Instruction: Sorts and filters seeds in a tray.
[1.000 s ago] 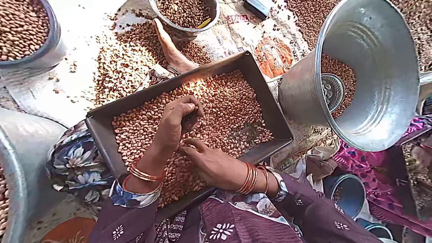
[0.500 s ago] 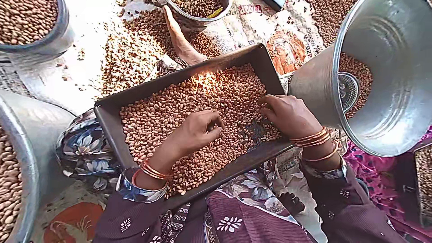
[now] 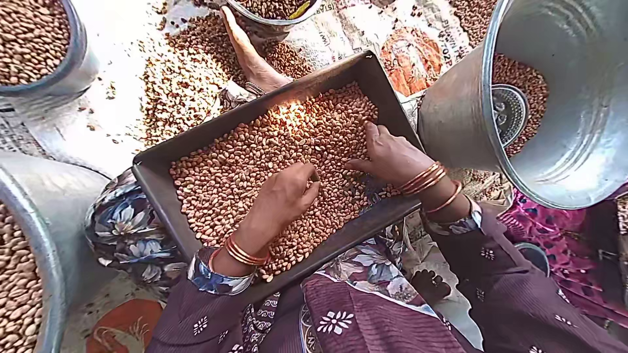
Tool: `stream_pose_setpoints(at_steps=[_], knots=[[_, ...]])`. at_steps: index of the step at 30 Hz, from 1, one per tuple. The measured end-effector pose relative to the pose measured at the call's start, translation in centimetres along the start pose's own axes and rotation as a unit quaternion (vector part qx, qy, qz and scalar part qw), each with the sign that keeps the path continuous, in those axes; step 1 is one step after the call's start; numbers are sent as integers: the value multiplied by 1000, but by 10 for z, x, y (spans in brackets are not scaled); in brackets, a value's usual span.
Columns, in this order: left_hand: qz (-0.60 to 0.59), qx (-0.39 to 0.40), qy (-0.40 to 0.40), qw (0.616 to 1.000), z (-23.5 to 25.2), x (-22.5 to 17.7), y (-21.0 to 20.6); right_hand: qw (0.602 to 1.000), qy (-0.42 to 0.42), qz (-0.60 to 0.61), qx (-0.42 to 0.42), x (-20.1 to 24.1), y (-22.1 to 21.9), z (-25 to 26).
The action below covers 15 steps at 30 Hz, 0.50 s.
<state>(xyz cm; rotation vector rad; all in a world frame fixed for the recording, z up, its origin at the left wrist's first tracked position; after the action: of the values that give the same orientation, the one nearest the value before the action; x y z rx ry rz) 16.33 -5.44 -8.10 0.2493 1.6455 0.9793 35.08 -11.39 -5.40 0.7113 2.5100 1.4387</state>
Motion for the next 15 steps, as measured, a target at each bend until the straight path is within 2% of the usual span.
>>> stream_pose_setpoints(at_steps=[4, 8, 11, 13, 15], knots=[[-116, -124, 62, 984, -9, 4, 54, 991, 104, 11, 80, 76, -26, -7], [-300, -182, 93, 932, -20, 23, 65, 952, 287, -7, 111, 139, -67, -40], [-411, -184, 86, 889, -21, 30, 63, 916, 379, -16, 130, 139, -79, -64], [-462, -183, 94, 863, -23, 35, 60, 924, 364, -27, 118, 116, -74, -68], [-498, -176, 109, 842, -24, 38, 56, 947, 308, -42, 75, 85, -64, -61]])
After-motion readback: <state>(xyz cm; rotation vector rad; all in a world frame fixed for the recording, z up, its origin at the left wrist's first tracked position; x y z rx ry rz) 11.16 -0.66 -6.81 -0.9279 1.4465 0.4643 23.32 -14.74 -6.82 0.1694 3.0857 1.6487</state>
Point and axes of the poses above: each hand's wrist, its own z-axis towards the middle knuckle, its own y-axis out of the back of the hand, x = y × z, the point moved 7 cm from there along z, towards the middle knuckle, and after that the axes turned 2 degrees about -z, right-handed, at the moved point
